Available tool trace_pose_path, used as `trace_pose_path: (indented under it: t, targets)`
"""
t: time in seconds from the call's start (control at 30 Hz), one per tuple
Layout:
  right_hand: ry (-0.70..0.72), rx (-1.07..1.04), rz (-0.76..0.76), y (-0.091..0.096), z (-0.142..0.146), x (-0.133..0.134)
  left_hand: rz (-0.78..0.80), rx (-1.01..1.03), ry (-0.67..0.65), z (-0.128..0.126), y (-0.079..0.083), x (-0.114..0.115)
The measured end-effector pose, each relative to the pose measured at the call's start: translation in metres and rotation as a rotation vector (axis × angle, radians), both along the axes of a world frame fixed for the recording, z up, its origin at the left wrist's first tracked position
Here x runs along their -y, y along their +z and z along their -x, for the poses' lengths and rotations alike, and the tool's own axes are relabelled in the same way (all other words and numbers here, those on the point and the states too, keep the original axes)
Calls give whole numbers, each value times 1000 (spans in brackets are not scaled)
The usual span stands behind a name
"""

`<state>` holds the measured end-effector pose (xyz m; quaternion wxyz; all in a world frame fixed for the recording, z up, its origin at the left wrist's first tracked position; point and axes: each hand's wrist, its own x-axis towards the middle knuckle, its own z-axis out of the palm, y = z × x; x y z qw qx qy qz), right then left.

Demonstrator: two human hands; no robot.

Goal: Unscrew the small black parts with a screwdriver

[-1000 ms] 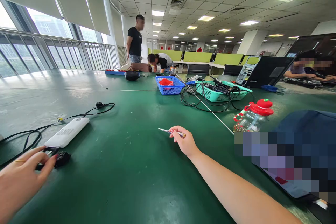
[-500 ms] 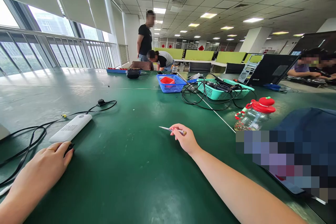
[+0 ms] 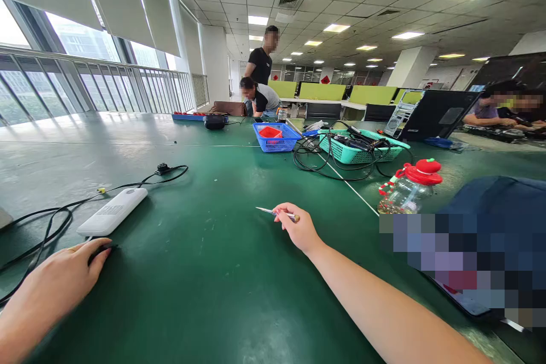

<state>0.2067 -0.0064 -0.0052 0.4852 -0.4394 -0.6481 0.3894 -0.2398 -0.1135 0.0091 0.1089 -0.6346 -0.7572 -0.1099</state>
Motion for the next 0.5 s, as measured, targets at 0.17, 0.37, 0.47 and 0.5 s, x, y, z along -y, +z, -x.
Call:
trace_pose_path:
  t: [0.17,0.37,0.47,0.5]
  targets:
    - [11,47,-53,0,2,1,106,113,-187,-69,37,-9]
    - [34,193,-256,4,4,8,180,188,-576,-178,32,-65]
    - [22,245,-426,9,2,13,192,221,-662,-220,20,-98]
    - [14,264,-483,10,2,15,194,241,-684,-232,16,-106]
